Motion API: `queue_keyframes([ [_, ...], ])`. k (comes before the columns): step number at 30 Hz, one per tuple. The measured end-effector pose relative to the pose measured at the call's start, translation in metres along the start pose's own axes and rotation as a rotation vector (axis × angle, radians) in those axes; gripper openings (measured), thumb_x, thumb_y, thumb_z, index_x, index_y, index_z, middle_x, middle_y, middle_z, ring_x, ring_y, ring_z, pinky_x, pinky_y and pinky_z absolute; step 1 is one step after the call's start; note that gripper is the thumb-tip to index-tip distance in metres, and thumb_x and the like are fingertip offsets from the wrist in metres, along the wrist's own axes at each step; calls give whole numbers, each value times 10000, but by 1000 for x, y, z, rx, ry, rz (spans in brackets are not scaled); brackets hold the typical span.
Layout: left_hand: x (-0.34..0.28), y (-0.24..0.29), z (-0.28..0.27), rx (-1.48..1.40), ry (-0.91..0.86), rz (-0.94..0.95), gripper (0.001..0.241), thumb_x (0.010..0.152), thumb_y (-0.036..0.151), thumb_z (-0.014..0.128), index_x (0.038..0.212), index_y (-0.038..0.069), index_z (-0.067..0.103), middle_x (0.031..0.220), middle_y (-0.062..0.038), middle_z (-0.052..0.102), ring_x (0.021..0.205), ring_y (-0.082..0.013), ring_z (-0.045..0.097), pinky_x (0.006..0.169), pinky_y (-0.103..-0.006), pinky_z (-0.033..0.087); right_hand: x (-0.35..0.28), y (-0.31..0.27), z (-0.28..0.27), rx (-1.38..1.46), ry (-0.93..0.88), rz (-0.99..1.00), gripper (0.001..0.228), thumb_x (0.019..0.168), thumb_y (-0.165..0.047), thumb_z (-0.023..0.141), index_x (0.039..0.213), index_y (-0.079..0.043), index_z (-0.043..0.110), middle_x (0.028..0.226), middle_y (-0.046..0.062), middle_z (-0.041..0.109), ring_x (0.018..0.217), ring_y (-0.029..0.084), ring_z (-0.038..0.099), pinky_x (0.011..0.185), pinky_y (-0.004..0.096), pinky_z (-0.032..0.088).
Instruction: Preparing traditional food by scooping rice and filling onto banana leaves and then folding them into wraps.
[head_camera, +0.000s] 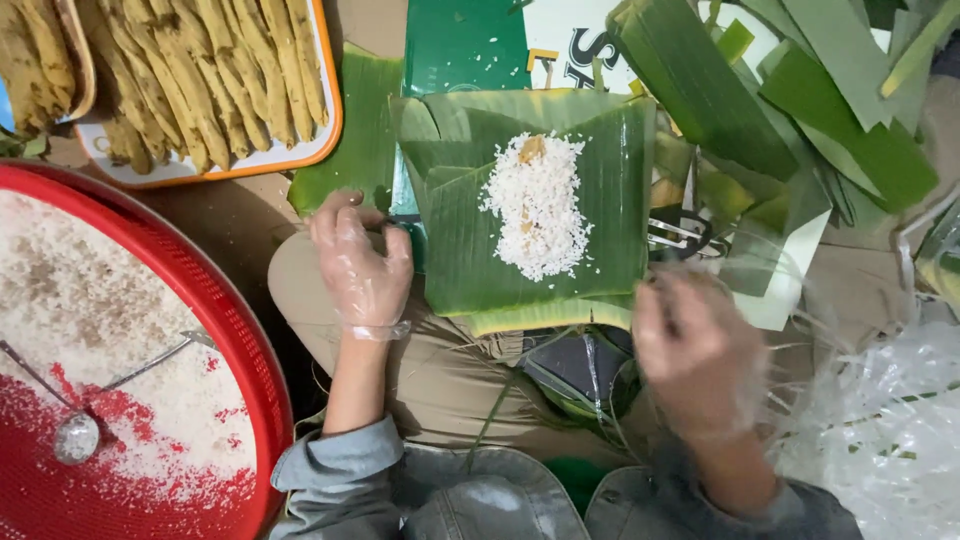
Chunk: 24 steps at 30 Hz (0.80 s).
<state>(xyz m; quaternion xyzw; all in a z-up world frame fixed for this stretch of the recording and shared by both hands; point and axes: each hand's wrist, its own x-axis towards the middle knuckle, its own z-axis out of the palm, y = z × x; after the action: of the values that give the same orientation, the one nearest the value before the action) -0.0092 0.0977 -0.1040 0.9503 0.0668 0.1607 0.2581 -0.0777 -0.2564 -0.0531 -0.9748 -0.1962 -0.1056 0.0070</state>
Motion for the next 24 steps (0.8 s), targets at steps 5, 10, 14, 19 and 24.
queue_keyframes([
  [5,-2,-1,-2,-2,-21,-64,188,748,69,740,862,116,598,1135,-113,637,1124,-382,633,1164,-564,327,37,-27,5,80,-139,470,513,984,-650,724,921,-143,771,618,56,630,512,226,631,487,331,499],
  [10,-1,2,-1,2,-24,-75,202,740,84,737,867,128,586,1146,-103,631,1128,-365,629,1146,-556,353,51,-33,4,217,-98,491,451,1005,-502,809,910,-62,785,615,108,640,523,257,638,555,314,542],
  [14,1,3,-5,-12,-12,-104,183,742,75,725,856,117,588,1129,-120,642,1105,-378,640,1132,-565,363,50,-34,12,192,-102,486,329,894,-412,871,815,-119,746,618,97,633,609,345,685,563,423,534],
  [19,1,2,-9,28,33,-109,171,740,70,719,848,124,597,1103,-105,647,1072,-359,650,1092,-525,427,22,-26,25,220,-11,542,278,893,-327,877,801,-119,717,656,127,622,655,380,682,604,456,541],
  [24,1,22,-12,50,166,14,269,802,101,747,1041,116,624,1155,-135,613,1137,-357,595,1112,-545,377,33,-28,1,293,-18,530,234,941,-235,858,868,-53,731,656,147,629,649,393,678,589,428,536],
])
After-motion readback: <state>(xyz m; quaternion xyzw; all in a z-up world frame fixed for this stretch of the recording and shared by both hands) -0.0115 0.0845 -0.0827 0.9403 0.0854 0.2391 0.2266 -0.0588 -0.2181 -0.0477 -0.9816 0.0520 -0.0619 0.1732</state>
